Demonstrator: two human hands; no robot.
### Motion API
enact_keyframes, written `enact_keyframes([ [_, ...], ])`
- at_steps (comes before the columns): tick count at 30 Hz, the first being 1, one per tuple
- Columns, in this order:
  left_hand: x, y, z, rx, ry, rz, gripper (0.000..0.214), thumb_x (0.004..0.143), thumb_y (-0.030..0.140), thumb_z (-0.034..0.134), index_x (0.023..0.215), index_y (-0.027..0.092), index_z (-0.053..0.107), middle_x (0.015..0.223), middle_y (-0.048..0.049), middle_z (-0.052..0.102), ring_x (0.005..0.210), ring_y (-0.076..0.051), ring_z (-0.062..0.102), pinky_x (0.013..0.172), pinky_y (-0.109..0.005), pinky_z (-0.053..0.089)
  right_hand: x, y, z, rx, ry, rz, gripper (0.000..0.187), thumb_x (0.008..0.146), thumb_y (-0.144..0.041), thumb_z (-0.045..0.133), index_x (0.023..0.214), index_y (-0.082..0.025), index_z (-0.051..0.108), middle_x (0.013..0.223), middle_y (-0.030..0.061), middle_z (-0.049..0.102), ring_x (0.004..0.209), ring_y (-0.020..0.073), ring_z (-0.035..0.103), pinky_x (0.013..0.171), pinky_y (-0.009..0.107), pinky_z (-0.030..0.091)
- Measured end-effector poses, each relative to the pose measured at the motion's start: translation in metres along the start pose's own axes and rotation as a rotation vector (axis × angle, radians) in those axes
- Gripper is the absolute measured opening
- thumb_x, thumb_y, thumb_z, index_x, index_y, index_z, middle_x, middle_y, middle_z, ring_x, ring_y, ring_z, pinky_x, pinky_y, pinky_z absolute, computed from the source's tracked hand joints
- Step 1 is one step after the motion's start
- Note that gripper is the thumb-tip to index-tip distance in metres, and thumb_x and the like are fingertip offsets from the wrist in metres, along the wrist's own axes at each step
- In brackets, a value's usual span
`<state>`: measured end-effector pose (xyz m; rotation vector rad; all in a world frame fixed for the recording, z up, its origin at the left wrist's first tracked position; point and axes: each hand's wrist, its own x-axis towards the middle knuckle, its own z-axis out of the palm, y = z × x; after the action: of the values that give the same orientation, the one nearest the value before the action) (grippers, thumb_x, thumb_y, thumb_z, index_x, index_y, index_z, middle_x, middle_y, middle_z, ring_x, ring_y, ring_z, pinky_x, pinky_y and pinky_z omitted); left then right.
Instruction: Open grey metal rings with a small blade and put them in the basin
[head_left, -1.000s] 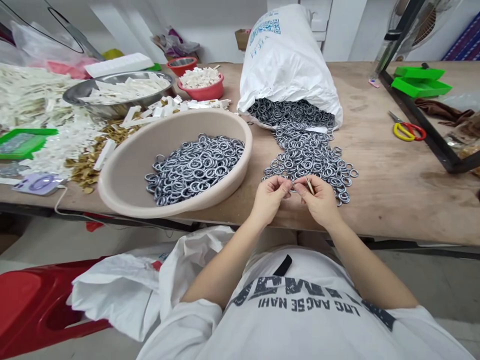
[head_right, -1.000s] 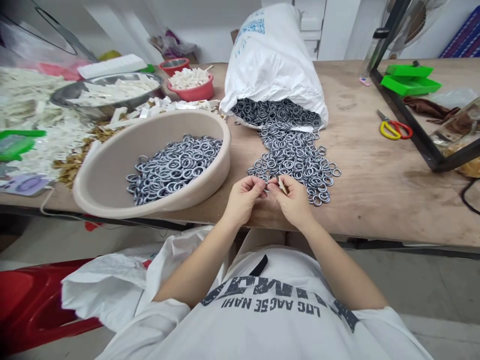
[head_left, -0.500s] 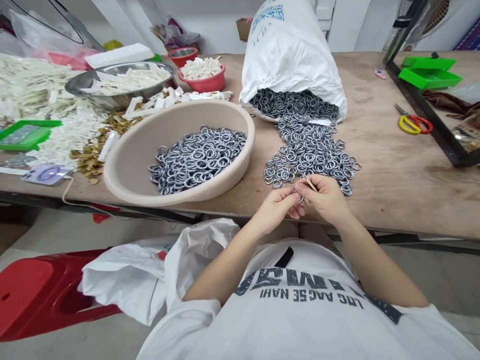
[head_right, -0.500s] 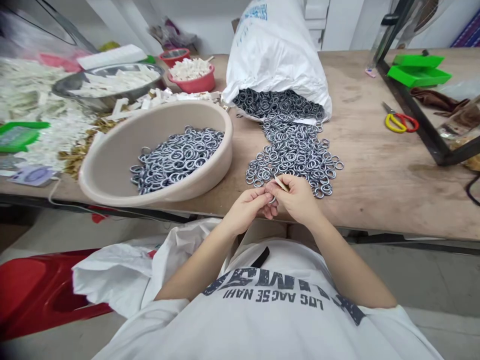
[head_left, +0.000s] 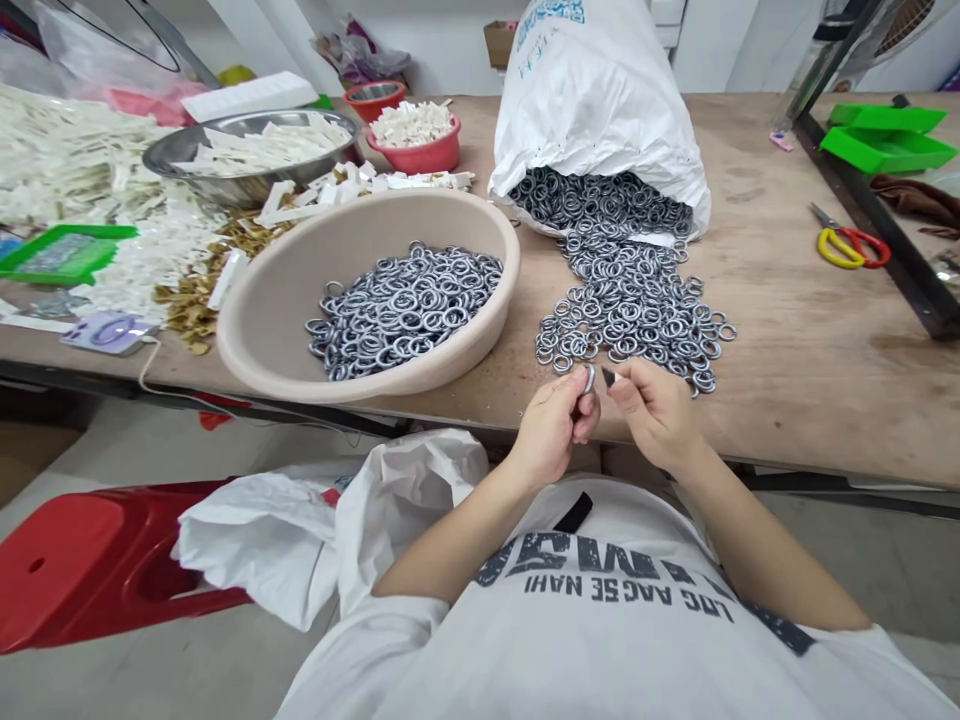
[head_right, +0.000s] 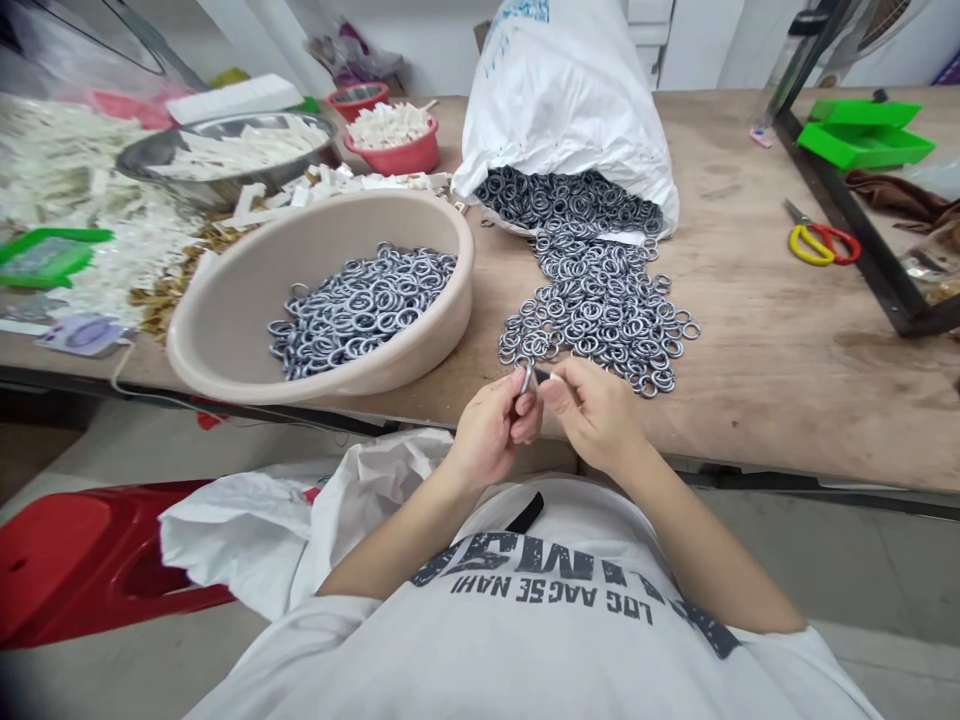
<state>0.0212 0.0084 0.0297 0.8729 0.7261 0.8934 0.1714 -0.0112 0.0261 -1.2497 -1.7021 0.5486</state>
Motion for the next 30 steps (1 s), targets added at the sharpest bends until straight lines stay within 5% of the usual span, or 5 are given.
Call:
enact_keyframes([
  [13,-0.003,0.0,0.002,-0.113,0.007,-0.091,0.041,0.092,0.045,0.055,0.065,0.02,0.038,0.042,0.0086,0.03,0.038,-0.006,0.025,0.044,-0.022,0.026,-0.006,-0.003,0.006,-0.274,-0.064,-0.138,0.045,0.101,-0.049,0.043,0.067,-0.02,0.049,0.063,-0.0007,0.05,0.062,0.0133,0.048,0.061,0.028,0.03],
  [19,-0.018,-0.004,-0.006,-0.099,-0.185,-0.142,0.042,0.095,0.042,0.053,0.062,0.018,0.042,0.044,0.0057,0.037,0.041,-0.007,0.032,0.047,-0.022,0.032,0.013,0.031,-0.001,-0.337,0.02,0.225,0.049,0.102,-0.055,0.032,0.072,-0.022,0.052,0.062,-0.0005,0.055,0.059,0.015,0.048,0.058,0.028,0.027],
  [22,-0.018,-0.006,-0.02,-0.091,-0.091,-0.097,0.038,0.094,0.043,0.056,0.068,0.016,0.053,0.049,0.0032,0.047,0.043,-0.008,0.041,0.048,-0.022,0.037,0.029,0.039,-0.002,-0.563,-0.037,0.274,0.042,0.1,-0.056,0.04,0.088,-0.022,0.062,0.08,0.0033,0.067,0.07,0.0188,0.058,0.059,0.029,0.027],
  [27,-0.006,-0.003,-0.045,-0.087,0.067,-0.026,0.035,0.085,0.029,0.069,0.117,0.014,0.066,0.087,-0.0059,0.071,0.065,-0.009,0.063,0.067,-0.021,0.051,0.048,0.029,0.022,-0.873,-0.255,0.168,0.029,0.093,-0.044,0.058,0.111,-0.022,0.063,0.108,0.0095,0.067,0.081,0.0239,0.065,0.061,0.03,0.031],
  [30,-0.002,-0.001,-0.05,-0.149,0.133,-0.021,0.031,0.081,0.024,0.07,0.11,0.013,0.067,0.095,-0.006,0.069,0.072,-0.01,0.065,0.075,-0.025,0.055,0.056,0.029,0.029,-0.928,-0.289,0.163,0.022,0.096,-0.033,0.052,0.105,-0.018,0.065,0.105,0.0126,0.066,0.08,0.0249,0.065,0.059,0.031,0.031],
])
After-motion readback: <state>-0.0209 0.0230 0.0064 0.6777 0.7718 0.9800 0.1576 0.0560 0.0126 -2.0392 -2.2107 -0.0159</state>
